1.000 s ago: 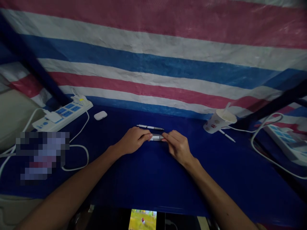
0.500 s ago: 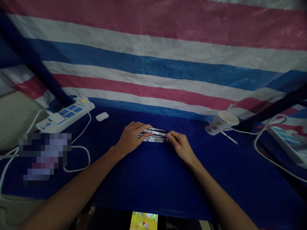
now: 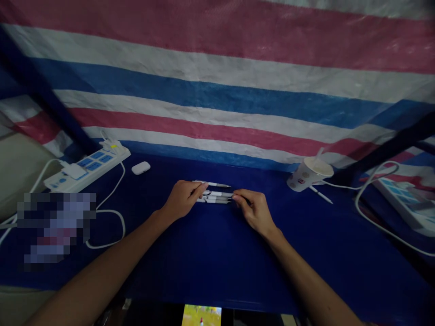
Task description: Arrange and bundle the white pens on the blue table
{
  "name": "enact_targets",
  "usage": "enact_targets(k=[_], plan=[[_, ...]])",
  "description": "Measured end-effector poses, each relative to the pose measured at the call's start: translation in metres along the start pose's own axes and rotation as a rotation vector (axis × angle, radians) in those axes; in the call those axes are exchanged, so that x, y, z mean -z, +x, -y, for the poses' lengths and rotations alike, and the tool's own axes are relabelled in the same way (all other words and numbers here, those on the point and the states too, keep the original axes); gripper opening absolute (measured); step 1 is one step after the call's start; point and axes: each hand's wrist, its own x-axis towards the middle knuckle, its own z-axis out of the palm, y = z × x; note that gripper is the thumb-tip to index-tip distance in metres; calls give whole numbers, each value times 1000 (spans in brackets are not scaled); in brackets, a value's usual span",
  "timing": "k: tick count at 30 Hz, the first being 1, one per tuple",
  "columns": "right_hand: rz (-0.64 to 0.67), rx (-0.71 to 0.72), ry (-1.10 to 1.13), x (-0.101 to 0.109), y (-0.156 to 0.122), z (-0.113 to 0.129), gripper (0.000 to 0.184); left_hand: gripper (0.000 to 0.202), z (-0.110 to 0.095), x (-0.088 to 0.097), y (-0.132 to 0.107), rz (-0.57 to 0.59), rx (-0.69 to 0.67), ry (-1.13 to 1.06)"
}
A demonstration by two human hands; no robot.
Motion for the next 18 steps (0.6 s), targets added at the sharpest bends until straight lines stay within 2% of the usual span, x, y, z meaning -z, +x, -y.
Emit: enact_targets(k=[2,5,7,11,18], plan=[[8,14,-21,2,1,1,27,47,2,0,0,30,22,-7],[35,-23,-44,4,2,0,29,25,4,0,0,7,-48,74],[46,-50,-47,3,2,-1,32,32,5,0,1,-21,-124,138],[60,-50,-19,1,1,-1,35,15,6,0,3,-11,-245,195],[-6,48,-24,0,-1,4,26,18,5,1,-1,92,-281,257]])
